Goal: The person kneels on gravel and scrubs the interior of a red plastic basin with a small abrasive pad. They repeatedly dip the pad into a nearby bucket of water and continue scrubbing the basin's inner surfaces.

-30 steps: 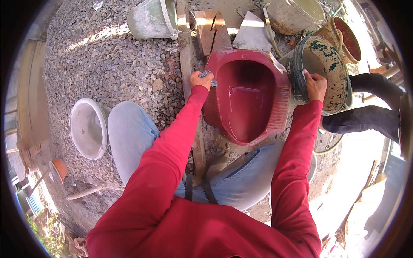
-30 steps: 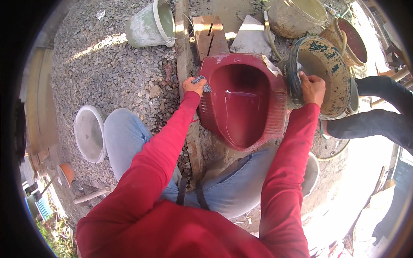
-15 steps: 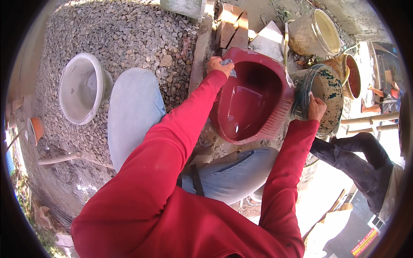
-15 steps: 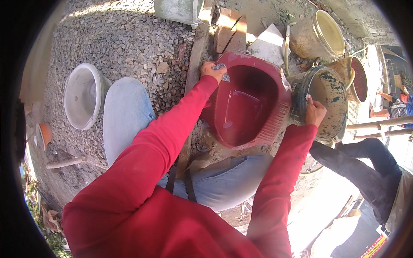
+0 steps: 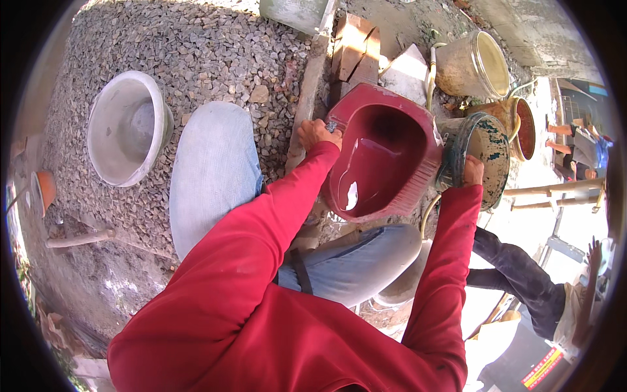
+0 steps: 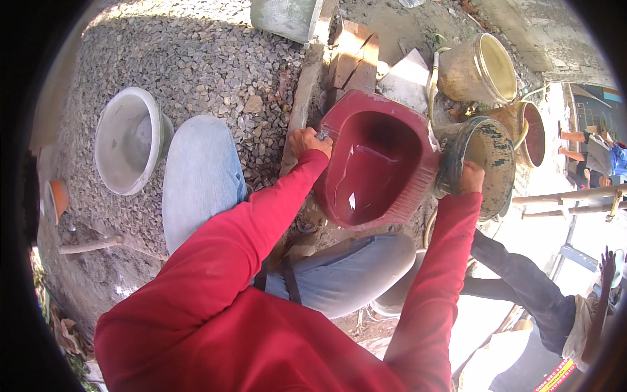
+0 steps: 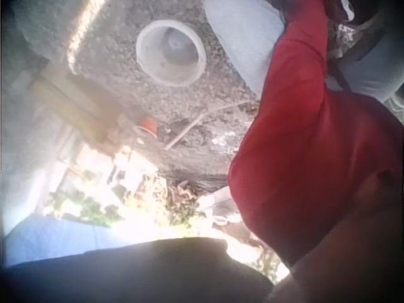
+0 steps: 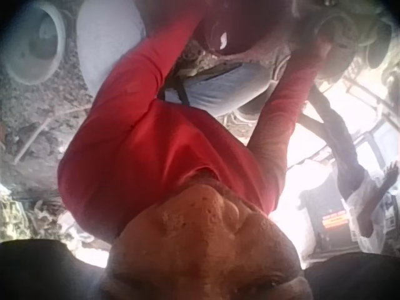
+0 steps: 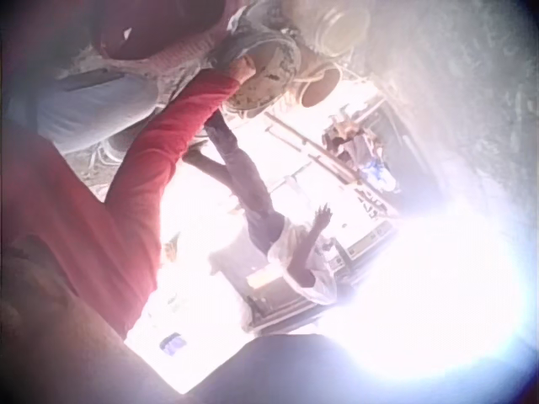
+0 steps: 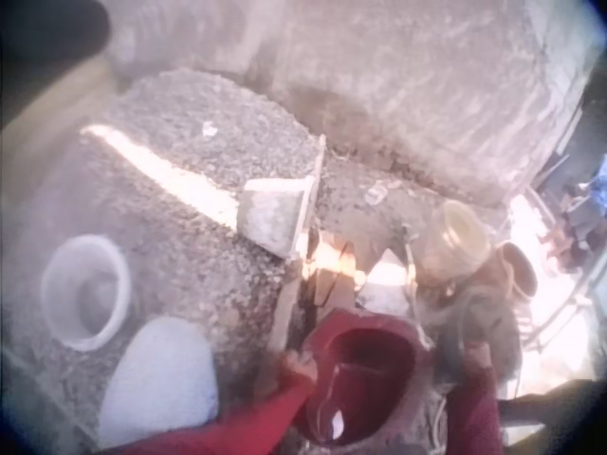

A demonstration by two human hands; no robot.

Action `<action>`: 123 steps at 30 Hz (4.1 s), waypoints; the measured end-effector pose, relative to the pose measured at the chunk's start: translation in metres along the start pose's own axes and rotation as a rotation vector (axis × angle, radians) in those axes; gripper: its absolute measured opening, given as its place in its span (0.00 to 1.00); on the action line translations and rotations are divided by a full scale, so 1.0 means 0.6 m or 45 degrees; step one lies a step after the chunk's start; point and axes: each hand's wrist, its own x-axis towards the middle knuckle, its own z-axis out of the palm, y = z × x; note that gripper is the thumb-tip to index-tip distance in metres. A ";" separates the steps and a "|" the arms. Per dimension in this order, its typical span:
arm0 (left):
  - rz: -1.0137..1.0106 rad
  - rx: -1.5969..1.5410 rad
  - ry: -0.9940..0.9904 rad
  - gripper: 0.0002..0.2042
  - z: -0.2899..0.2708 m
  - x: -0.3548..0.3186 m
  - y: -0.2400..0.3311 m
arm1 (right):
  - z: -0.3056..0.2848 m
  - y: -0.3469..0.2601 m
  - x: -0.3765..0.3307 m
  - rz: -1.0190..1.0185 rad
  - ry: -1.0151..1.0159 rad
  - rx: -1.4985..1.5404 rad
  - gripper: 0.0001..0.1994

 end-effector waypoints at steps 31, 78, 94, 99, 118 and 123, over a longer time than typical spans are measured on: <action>0.694 0.319 -0.524 0.37 0.000 -0.020 0.078 | 0.288 -0.301 -0.191 -0.342 -0.649 0.126 0.14; 0.779 0.564 -0.354 0.46 0.003 -0.070 0.035 | 0.165 -0.093 -0.288 -0.093 0.008 1.025 0.13; 0.975 0.492 -0.172 0.50 0.003 -0.051 0.051 | 0.080 -0.072 -0.286 -0.045 0.233 1.296 0.15; 1.056 0.684 -0.259 0.53 0.001 -0.027 0.048 | 0.074 -0.070 -0.286 -0.005 0.287 1.324 0.15; 0.772 0.769 -0.321 0.54 0.000 -0.061 0.050 | 0.047 -0.033 -0.271 0.031 0.415 1.529 0.14; 0.877 0.599 -0.210 0.62 0.030 -0.048 0.138 | 0.014 -0.008 -0.284 0.096 0.600 1.771 0.13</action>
